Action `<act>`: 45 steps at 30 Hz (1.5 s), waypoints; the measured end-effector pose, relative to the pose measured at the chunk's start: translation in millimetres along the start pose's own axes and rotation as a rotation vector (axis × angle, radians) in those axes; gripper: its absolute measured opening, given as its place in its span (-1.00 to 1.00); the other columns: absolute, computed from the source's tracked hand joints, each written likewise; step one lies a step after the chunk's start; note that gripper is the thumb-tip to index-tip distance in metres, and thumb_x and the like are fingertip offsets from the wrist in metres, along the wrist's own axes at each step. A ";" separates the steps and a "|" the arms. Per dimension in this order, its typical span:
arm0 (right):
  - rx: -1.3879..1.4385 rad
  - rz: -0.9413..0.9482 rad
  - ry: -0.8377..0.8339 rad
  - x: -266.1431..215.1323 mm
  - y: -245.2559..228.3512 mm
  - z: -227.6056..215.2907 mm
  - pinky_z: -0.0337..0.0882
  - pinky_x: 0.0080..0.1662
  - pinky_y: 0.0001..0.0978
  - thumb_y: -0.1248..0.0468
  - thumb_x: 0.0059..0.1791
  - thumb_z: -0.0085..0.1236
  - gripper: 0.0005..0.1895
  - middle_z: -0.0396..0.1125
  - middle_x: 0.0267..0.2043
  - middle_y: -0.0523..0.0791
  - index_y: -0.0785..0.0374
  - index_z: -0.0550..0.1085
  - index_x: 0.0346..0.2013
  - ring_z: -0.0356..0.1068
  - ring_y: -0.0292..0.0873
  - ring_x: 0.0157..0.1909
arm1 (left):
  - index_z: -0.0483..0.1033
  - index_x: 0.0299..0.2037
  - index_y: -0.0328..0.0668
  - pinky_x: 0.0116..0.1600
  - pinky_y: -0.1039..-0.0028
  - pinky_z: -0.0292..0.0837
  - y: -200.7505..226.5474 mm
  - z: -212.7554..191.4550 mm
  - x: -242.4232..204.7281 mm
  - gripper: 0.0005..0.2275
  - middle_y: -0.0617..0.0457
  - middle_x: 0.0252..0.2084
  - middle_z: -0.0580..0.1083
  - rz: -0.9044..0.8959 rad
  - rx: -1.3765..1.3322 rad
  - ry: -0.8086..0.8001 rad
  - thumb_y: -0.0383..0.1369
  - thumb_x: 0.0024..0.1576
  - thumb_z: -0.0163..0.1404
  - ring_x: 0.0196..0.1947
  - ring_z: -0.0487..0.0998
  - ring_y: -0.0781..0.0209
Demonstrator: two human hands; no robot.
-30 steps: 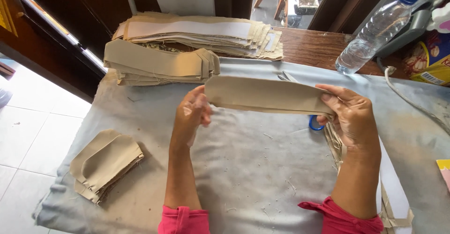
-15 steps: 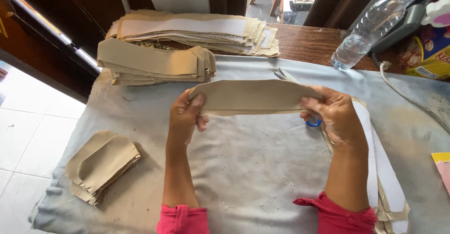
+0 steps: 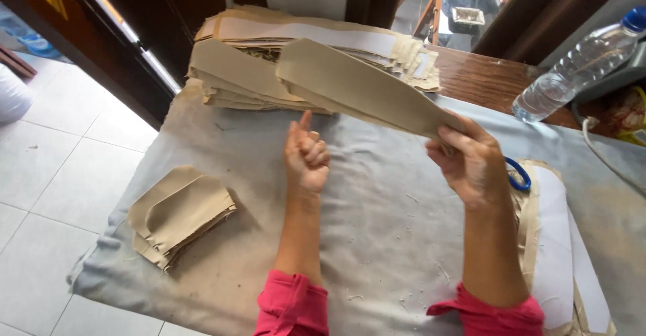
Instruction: Manually turning pre-cut fabric pieces inside out and stacking them on a work table in a factory.
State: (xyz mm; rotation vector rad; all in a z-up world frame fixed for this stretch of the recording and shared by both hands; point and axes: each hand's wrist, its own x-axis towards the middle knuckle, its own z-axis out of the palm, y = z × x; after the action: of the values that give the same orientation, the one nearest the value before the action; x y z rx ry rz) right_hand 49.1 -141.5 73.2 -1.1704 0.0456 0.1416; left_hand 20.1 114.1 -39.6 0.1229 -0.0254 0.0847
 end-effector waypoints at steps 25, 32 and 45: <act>-1.480 0.296 0.468 -88.2 -27.7 -135.1 0.16 0.10 -0.06 0.07 -0.21 0.15 -0.29 0.12 0.17 0.10 0.21 0.22 0.18 0.12 0.12 0.17 | 0.47 -0.17 -0.02 -0.58 0.69 -0.08 -54.2 72.1 -14.2 -0.80 0.19 -0.61 0.31 -0.139 0.987 0.396 -0.27 0.06 -0.15 -0.71 0.09 0.52; -1.199 0.203 0.575 -109.5 -49.0 -136.9 0.25 -0.06 -0.09 0.31 -0.15 0.00 -0.40 0.17 0.16 0.06 0.28 0.20 0.20 0.23 0.10 0.02 | 0.47 -0.15 0.02 -0.47 0.67 0.06 -52.4 80.4 -17.3 -0.79 0.15 -0.52 0.35 -0.204 1.081 0.343 -0.24 0.06 -0.14 -0.62 0.16 0.48; -1.340 -0.922 0.074 -53.6 -23.1 9.8 0.31 -0.04 -0.13 0.50 -0.14 -0.10 -0.58 0.31 -0.19 0.08 0.27 0.50 -0.03 0.32 0.11 -0.11 | 0.48 -0.12 -0.24 -0.31 0.54 0.46 -56.4 99.8 -41.7 -0.66 -0.10 -0.33 0.52 -0.535 0.942 -0.303 -0.13 0.11 -0.13 -0.38 0.54 0.23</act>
State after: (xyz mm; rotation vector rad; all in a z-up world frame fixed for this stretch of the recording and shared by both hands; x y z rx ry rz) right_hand -1.2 -146.0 104.0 -2.3941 -0.6074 -0.8142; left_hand -18.6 42.5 51.4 1.0763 -0.2545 -0.4684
